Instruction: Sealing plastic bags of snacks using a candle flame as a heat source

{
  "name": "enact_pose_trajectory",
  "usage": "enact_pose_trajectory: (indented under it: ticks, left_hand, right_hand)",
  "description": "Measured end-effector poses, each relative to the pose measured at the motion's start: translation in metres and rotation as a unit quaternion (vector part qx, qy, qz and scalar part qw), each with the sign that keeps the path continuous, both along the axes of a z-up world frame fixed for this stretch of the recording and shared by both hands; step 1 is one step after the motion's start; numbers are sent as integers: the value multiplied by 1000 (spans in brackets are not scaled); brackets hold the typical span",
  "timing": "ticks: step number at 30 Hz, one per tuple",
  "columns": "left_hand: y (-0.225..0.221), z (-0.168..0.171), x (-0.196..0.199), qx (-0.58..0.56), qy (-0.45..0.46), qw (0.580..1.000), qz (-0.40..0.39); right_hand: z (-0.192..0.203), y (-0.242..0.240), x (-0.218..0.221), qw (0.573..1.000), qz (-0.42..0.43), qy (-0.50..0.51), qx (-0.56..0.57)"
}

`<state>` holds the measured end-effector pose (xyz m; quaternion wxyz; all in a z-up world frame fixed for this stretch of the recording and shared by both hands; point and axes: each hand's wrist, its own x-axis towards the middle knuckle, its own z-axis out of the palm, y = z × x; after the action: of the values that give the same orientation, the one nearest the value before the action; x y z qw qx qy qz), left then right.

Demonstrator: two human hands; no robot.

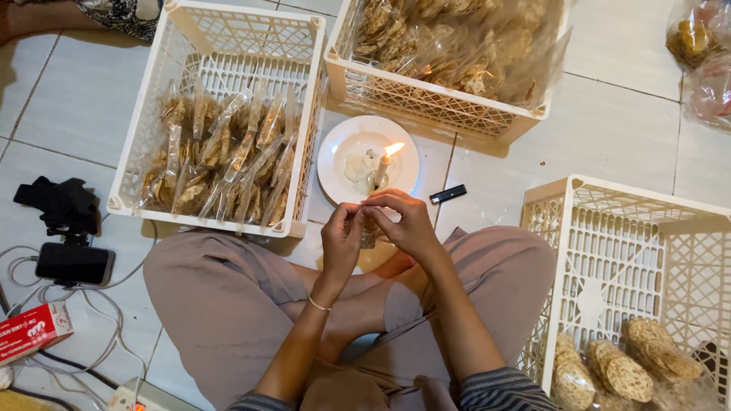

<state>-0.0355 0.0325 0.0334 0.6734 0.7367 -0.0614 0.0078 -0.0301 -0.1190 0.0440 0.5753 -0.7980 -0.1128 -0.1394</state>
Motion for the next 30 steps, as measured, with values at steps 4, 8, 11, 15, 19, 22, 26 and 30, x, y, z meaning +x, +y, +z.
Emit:
enact_pose_trajectory:
  ticks: [4, 8, 11, 15, 19, 22, 26, 30]
  left_hand:
    - [3, -4, -4, -4, 2, 1000, -6]
    - [7, -18, -7, -3, 5, 1000, -22]
    - [11, -39, -9, 1, 2, 1000, -28]
    - [12, -36, -14, 33, 1, 999, -9]
    - [19, -18, -11, -13, 26, 999, 33]
    - [24, 16, -10, -54, 53, 993, 95]
    - [32, 36, 2, -181, 76, 966, 168]
    - [32, 45, 13, -331, 102, 918, 194]
  right_hand:
    - [-1, 2, 0, 1000, 1, -17, -4]
    - [21, 12, -2, 999, 12, -35, 28]
    - [18, 23, -5, 999, 15, -47, 16]
    - [12, 29, -6, 998, 6, -57, -11]
    - [19, 21, -4, 998, 10, -61, -23]
    - [25, 13, -4, 999, 38, 28, -1]
    - [13, 16, -2, 969, 101, 209, 83]
    - [-9, 34, -1, 924, 183, 290, 170]
